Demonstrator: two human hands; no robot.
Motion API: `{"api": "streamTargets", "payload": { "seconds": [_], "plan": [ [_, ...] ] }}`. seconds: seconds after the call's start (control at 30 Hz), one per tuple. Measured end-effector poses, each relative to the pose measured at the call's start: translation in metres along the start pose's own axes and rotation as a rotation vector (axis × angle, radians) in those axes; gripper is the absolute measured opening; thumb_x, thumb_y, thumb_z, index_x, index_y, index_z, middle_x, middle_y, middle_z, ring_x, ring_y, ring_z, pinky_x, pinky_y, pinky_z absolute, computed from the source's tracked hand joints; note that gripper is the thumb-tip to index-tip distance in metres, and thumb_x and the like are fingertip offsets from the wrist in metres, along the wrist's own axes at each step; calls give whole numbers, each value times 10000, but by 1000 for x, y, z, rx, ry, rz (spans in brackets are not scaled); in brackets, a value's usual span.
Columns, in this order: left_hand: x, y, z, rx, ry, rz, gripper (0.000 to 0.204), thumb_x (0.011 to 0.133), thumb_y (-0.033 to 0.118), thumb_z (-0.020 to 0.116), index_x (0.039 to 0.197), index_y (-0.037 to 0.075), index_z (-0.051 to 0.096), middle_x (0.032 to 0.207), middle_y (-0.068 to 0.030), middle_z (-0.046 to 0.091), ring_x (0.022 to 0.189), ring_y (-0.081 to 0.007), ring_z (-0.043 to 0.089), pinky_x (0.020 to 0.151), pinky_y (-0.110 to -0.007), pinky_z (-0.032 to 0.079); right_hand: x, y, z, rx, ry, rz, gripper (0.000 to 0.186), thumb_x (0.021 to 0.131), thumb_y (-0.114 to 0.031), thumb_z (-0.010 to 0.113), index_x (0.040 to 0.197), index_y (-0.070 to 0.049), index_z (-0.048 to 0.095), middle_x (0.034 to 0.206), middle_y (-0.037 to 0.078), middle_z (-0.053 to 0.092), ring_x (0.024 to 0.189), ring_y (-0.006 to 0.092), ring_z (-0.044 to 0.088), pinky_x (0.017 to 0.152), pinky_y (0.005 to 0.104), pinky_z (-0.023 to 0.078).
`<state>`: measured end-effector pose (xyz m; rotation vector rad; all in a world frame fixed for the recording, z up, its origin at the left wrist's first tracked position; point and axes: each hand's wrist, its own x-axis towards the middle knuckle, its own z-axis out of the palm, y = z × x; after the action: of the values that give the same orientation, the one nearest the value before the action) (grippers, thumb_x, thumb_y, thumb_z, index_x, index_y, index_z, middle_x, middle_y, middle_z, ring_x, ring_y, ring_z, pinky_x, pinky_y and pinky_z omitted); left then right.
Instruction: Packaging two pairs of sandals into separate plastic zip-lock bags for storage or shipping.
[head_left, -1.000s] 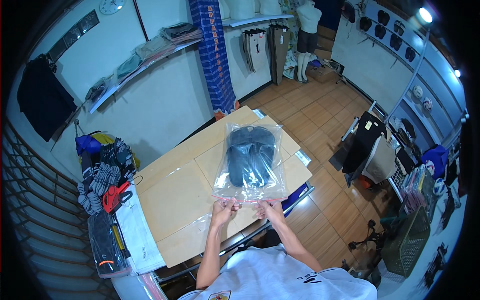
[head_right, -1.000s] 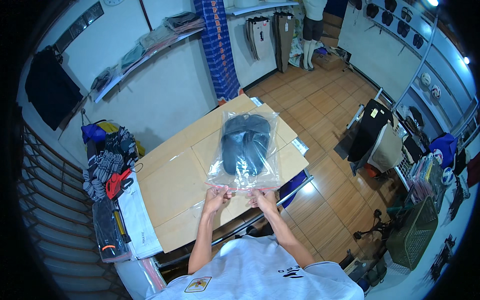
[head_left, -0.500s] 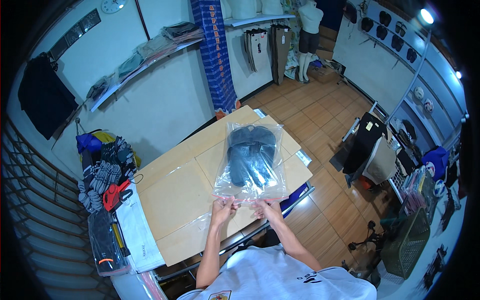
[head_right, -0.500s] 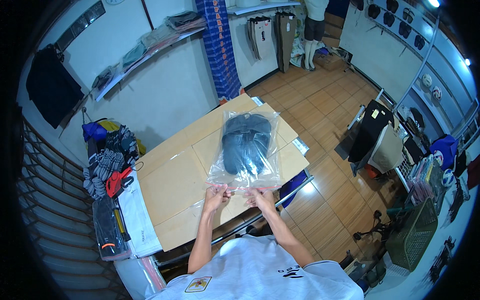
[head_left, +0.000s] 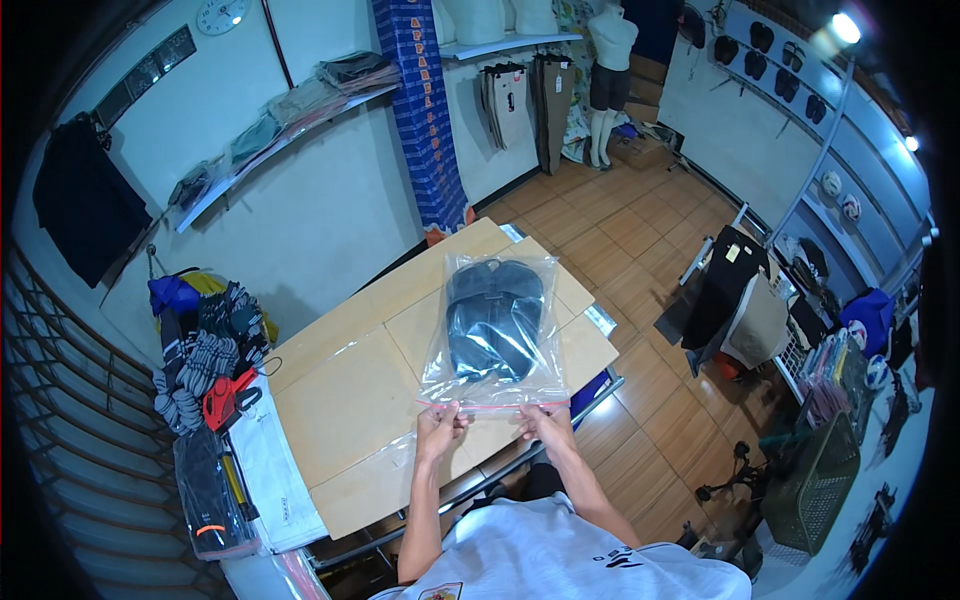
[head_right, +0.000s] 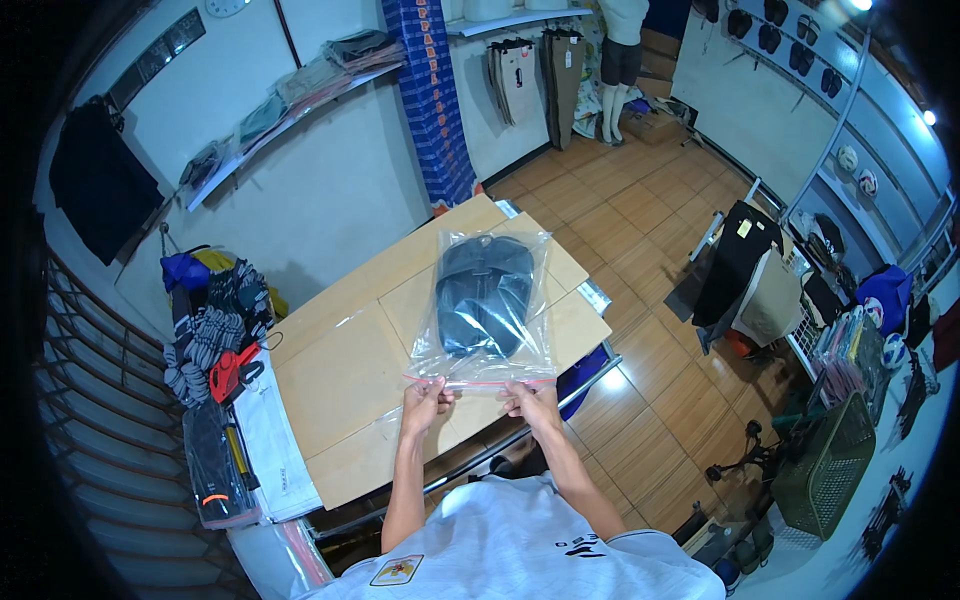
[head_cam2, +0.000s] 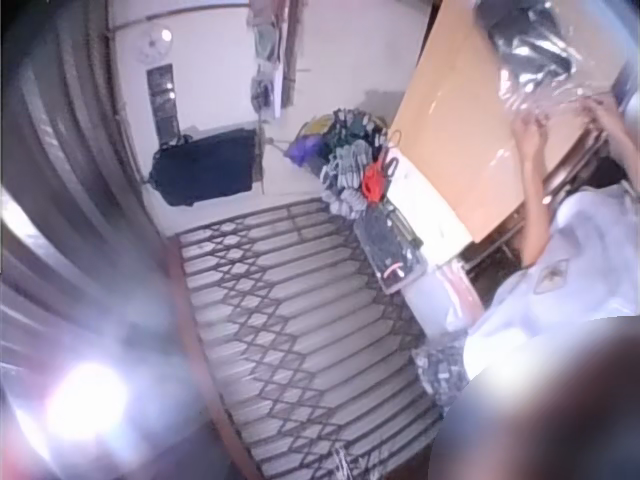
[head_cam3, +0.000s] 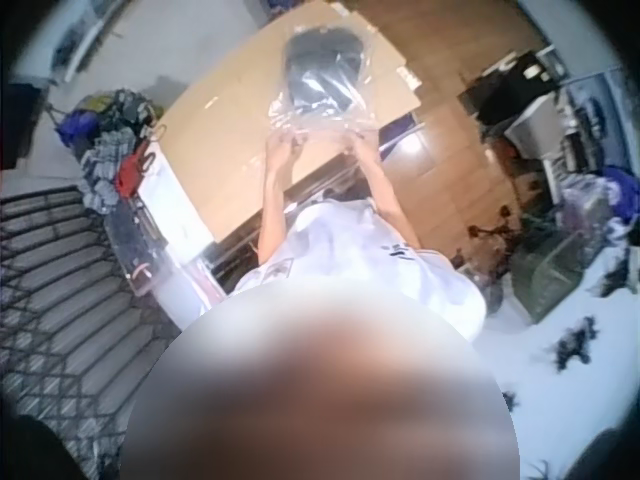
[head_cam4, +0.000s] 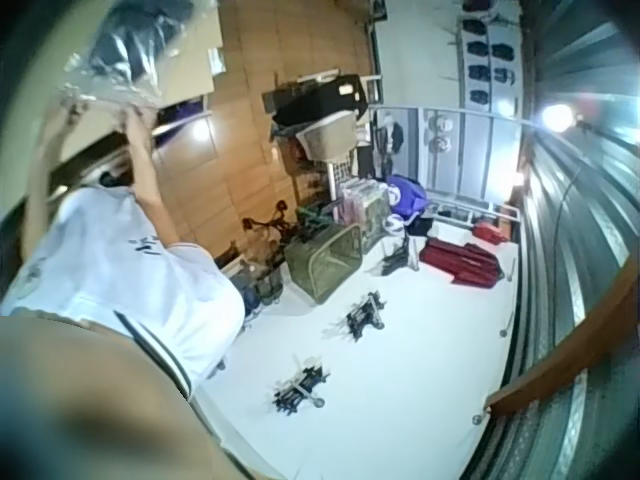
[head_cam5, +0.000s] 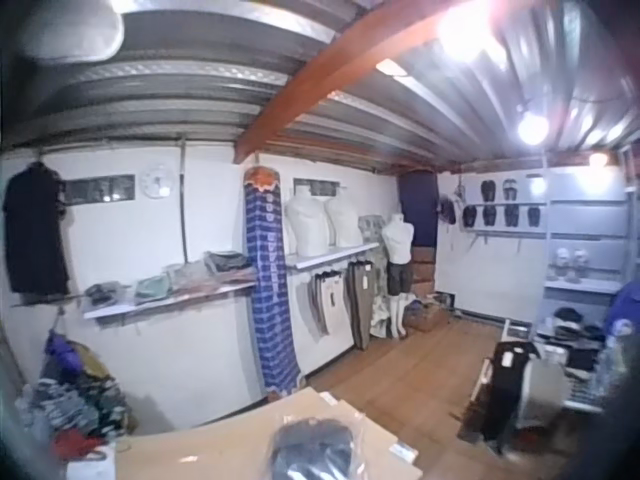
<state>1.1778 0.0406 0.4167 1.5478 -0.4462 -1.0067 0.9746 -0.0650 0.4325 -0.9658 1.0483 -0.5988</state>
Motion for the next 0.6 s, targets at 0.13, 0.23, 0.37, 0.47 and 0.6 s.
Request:
{"api": "streamTargets", "payload": {
  "seconds": [0.13,0.23,0.37,0.47,0.6],
  "plan": [
    [-6,4,-7,-42,34,-35,242,978,225,622,917,-9,638,780,-62,682,649,-93,635,526,-202,485,-4,0,-24,64,52,11,239,915,-181,674,978,48,657,854,131,713,594,127,637,511,249,513],
    [-8,7,-15,-86,54,-34,221,978,212,620,915,1,634,774,-60,679,651,-90,637,520,-197,483,-7,0,-38,100,84,11,213,915,-167,676,972,37,651,847,126,711,599,120,633,511,235,500],
    [-12,14,-29,-75,118,-43,222,996,233,589,899,40,644,765,-46,678,652,-76,628,538,-188,476,-18,-9,-50,119,156,3,205,910,-174,679,961,24,661,824,118,703,595,125,631,522,232,483],
    [-13,17,-36,-31,110,-34,223,1001,226,578,901,38,645,767,-59,687,665,-80,642,548,-186,482,-20,-9,-57,157,184,16,204,908,-171,674,964,24,661,839,120,708,592,129,631,527,243,487],
    [-12,8,-45,-25,122,-10,258,1014,238,541,907,25,639,775,-75,697,670,-112,669,539,-206,497,-22,-15,-58,113,176,6,179,906,-156,667,951,17,661,836,120,712,595,126,631,534,241,486]
  ]
}}
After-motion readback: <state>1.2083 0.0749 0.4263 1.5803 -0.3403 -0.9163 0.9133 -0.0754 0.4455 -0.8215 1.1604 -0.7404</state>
